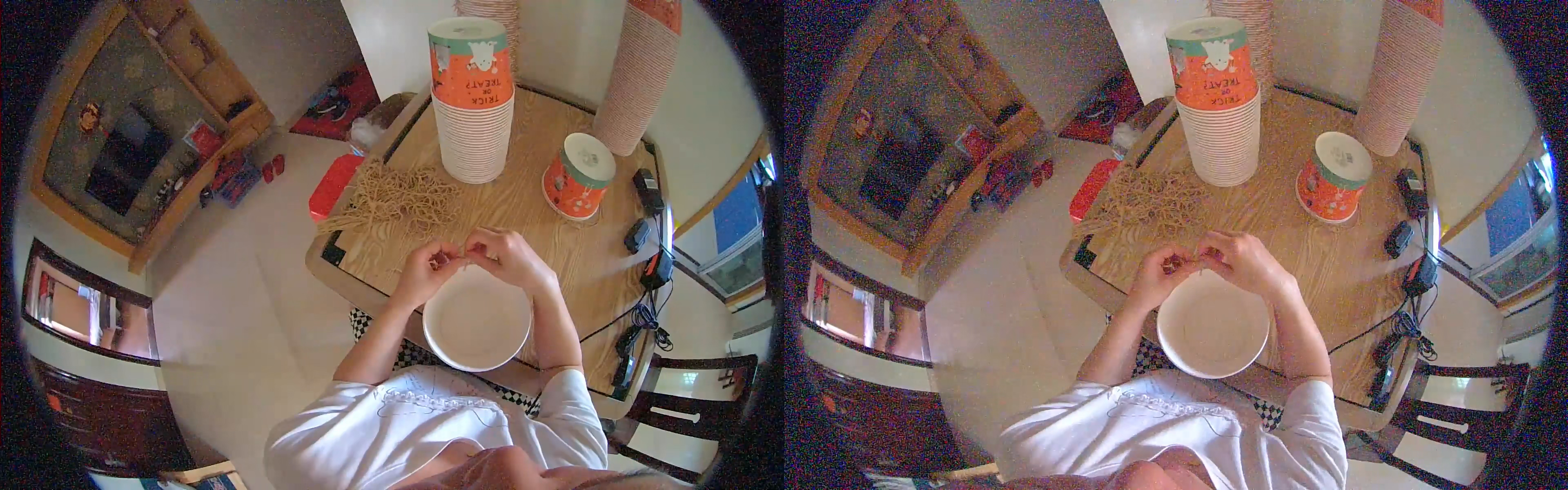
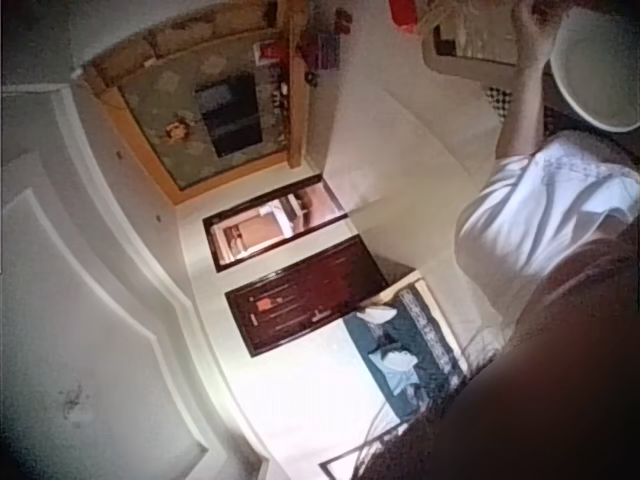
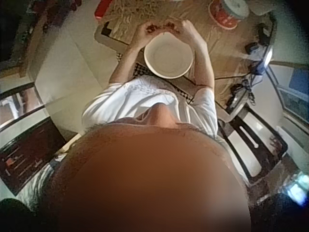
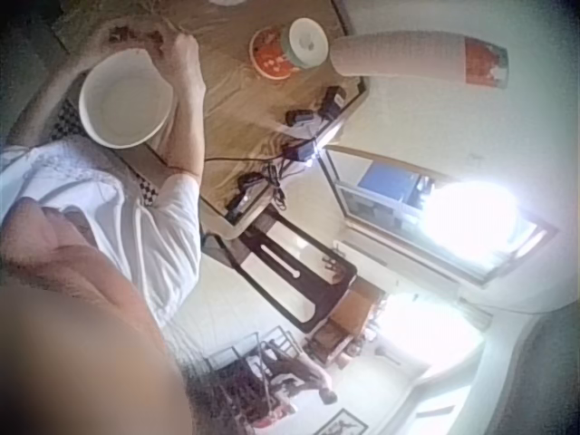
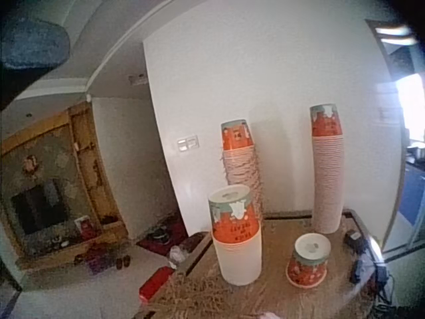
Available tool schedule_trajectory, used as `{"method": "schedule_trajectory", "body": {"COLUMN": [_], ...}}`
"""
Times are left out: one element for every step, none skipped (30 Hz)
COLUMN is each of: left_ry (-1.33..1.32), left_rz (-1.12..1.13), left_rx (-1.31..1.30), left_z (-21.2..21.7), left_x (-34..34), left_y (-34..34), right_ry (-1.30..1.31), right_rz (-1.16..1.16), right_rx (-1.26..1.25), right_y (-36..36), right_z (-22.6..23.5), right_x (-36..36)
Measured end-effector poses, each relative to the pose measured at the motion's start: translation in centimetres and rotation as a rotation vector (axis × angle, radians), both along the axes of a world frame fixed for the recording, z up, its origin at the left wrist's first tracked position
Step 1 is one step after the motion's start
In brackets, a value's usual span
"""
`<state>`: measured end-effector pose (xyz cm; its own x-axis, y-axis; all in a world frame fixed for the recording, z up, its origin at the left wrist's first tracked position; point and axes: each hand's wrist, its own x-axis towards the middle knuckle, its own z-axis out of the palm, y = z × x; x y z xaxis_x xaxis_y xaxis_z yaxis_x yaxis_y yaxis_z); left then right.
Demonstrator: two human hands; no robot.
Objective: Attaching a string handle to a small white bucket on a table with other packaging materials.
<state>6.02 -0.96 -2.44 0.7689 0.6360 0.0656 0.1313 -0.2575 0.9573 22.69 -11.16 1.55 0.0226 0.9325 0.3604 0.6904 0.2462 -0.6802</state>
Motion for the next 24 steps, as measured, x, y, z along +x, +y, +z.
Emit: {"method": "schedule_trajectory", "body": {"left_ry": [-0.001,-0.008,-0.014,-0.013,-0.013,-0.013,-0.013,-0.026,-0.039,-0.038,-0.033,-0.027,-0.027,-0.026,-0.024,-0.024,-0.037,-0.050,-0.050,-0.061,-0.072,-0.072,-0.042,-0.013], "left_rz": [-0.001,-0.003,-0.006,-0.007,-0.012,-0.017,-0.016,-0.008,0.000,-0.001,-0.001,0.000,-0.001,-0.002,-0.002,-0.002,-0.001,0.000,0.000,-0.006,-0.012,-0.012,-0.026,-0.040], "left_rx": [0.001,-0.020,-0.041,-0.041,-0.039,-0.037,-0.037,-0.049,-0.061,-0.061,-0.091,-0.121,-0.121,-0.122,-0.123,-0.123,-0.114,-0.106,-0.107,-0.114,-0.122,-0.123,-0.110,-0.097], "left_z": [-0.3,-0.7,-1.0,-0.9,-0.7,-0.6,-0.7,-0.8,-0.9,-0.9,-0.9,-0.8,-0.8,-0.7,-0.7,-0.7,-0.7,-0.8,-0.8,-0.8,-0.8,-0.5,0.0,0.3], "left_x": [0.0,0.0,0.0,0.0,0.0,0.0,0.0,0.0,0.0,0.0,0.0,0.0,0.1,0.1,0.1,0.1,0.1,0.1,0.1,0.1,0.1,0.1,0.1,0.1], "left_y": [0.1,0.3,0.4,0.4,0.3,0.3,0.3,0.3,0.3,0.3,0.3,0.3,0.3,0.3,0.3,0.3,0.2,0.2,0.2,0.2,0.2,0.2,0.2,0.2], "right_ry": [0.007,0.005,0.016,0.028,0.029,0.007,-0.014,-0.014,-0.001,0.011,0.011,0.018,0.024,0.025,0.012,-0.001,0.000,-0.005,-0.009,-0.009,-0.013,-0.017,-0.017,-0.006], "right_rz": [-0.005,-0.006,-0.021,-0.036,-0.038,-0.025,-0.011,-0.010,-0.003,0.002,0.001,0.010,0.019,0.018,0.028,0.038,0.038,0.042,0.045,0.046,0.044,0.041,0.041,0.041], "right_rx": [0.002,0.003,0.011,0.018,0.018,0.027,0.036,0.037,0.019,0.001,0.001,-0.006,-0.013,-0.013,-0.008,-0.002,-0.002,0.001,0.003,0.002,-0.006,-0.014,-0.014,-0.013], "right_y": [0.0,-0.1,-0.1,-0.2,-0.2,-0.2,-0.2,-0.2,-0.3,-0.3,-0.3,-0.4,-0.4,-0.3,-0.3,-0.3,-0.2,-0.2,-0.2,-0.2,-0.2,-0.2,-0.2,-0.2], "right_z": [0.0,0.0,0.0,0.0,0.0,0.0,0.0,0.1,0.3,0.4,0.5,0.6,0.6,0.6,0.6,0.5,0.5,0.5,0.5,0.4,0.4,0.4,0.4,0.4], "right_x": [0.0,0.0,-0.1,-0.1,0.0,0.2,0.2,0.1,0.0,0.0,0.0,0.0,0.0,0.0,0.1,0.1,0.1,0.1,0.1,0.1,0.1,0.1,0.1,0.1]}}
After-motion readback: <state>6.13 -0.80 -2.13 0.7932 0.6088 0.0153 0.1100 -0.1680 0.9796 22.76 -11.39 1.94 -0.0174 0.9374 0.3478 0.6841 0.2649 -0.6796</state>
